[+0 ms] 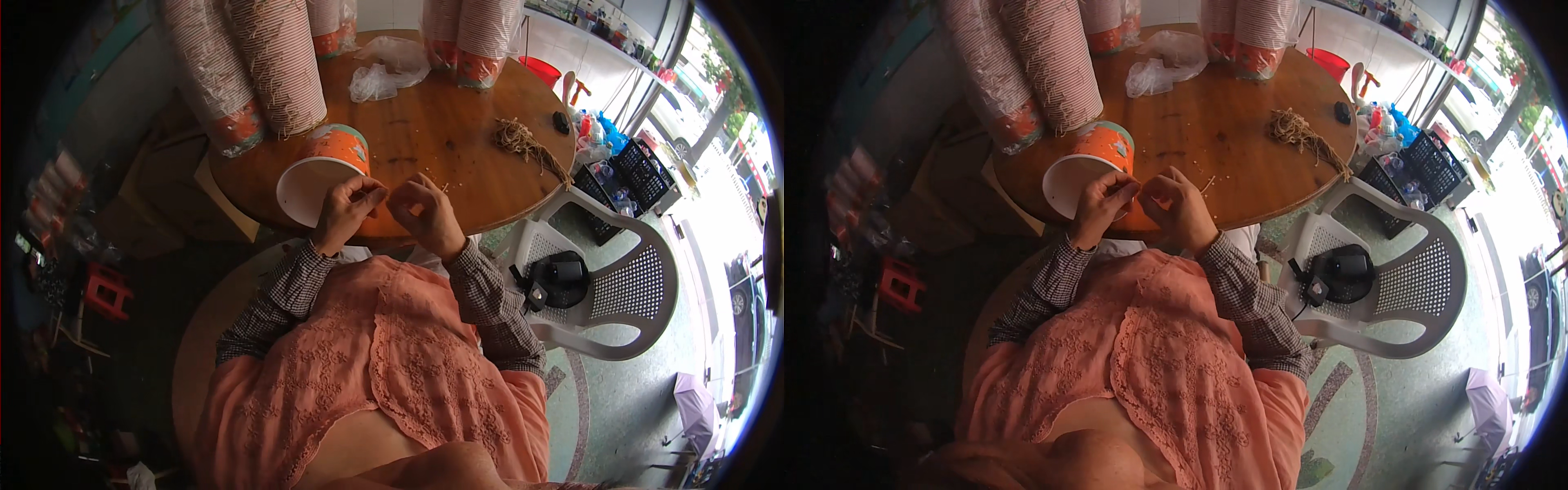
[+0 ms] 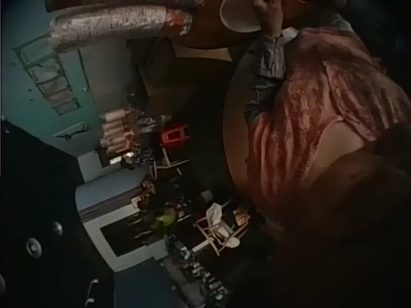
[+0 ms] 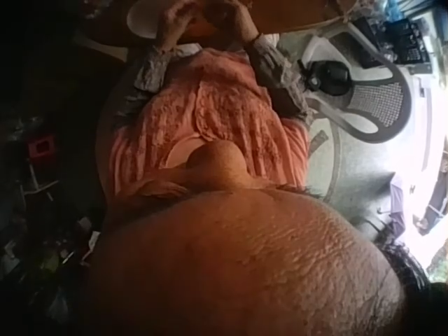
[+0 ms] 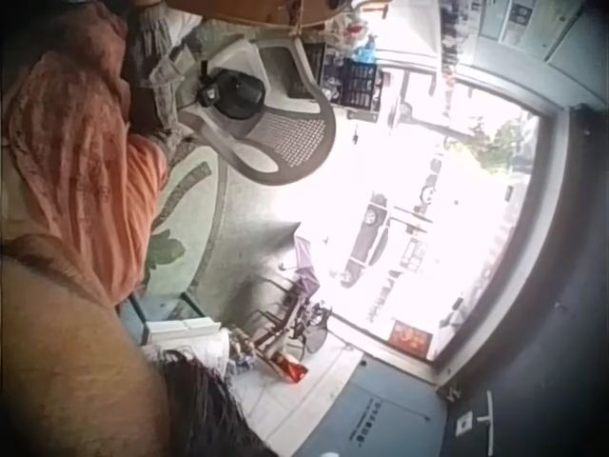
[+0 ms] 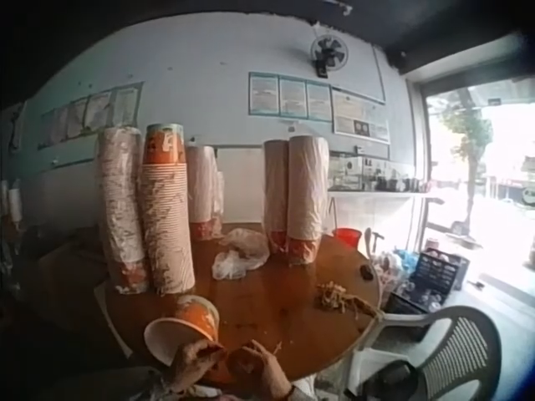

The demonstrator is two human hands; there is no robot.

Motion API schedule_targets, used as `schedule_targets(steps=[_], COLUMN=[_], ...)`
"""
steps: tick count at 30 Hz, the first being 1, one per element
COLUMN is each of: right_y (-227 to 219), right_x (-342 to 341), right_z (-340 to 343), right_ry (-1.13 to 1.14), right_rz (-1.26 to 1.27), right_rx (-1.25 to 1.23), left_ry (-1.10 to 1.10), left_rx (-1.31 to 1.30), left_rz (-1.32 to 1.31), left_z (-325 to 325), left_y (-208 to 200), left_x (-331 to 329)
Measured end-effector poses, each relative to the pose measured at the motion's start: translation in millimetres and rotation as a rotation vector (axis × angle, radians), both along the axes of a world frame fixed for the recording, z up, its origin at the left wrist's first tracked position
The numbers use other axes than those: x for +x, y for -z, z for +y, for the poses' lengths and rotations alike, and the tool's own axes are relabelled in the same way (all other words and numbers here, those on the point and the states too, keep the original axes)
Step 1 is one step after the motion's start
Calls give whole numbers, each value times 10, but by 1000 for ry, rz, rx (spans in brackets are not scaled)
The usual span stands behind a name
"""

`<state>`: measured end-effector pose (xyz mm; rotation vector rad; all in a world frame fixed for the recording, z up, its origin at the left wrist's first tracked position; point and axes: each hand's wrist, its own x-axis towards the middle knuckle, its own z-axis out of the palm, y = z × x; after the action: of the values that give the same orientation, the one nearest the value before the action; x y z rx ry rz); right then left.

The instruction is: The person is attaching thin strings to paper buckets to create handles for holiday-themed packaging.

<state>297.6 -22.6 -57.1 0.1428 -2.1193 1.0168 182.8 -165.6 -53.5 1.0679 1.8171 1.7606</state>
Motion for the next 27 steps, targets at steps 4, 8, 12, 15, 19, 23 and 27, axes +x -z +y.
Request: schedule_targets(steps=[4, 8, 12, 15, 19, 23, 27], right_y=[17, 95, 67, 122, 114, 202, 310], right_x=[-124, -188, -155, -170, -125, -119, -180], right_z=[28, 55, 33, 62, 33, 40, 52], right_ry=[-77, -68, -65, -151, -284, -295, -187], right_rz=[-78, -56, -135, -225, -207, -241, -195], right_rx=[-233, -287, -345, -571, -900, -826, -609], left_ry=[76, 136, 156, 162, 143, 127, 106], left_rx=[47, 30, 24, -17, 23, 45, 35], left_rz=[-75, -241, -317, -240, -384, -415, -339], left_z=[-1, -14, -41, -15, -40, -50, -51], left_y=[2, -2, -26, 4, 37, 48, 14], left_x=[18, 13, 19, 11, -63, -73, -11])
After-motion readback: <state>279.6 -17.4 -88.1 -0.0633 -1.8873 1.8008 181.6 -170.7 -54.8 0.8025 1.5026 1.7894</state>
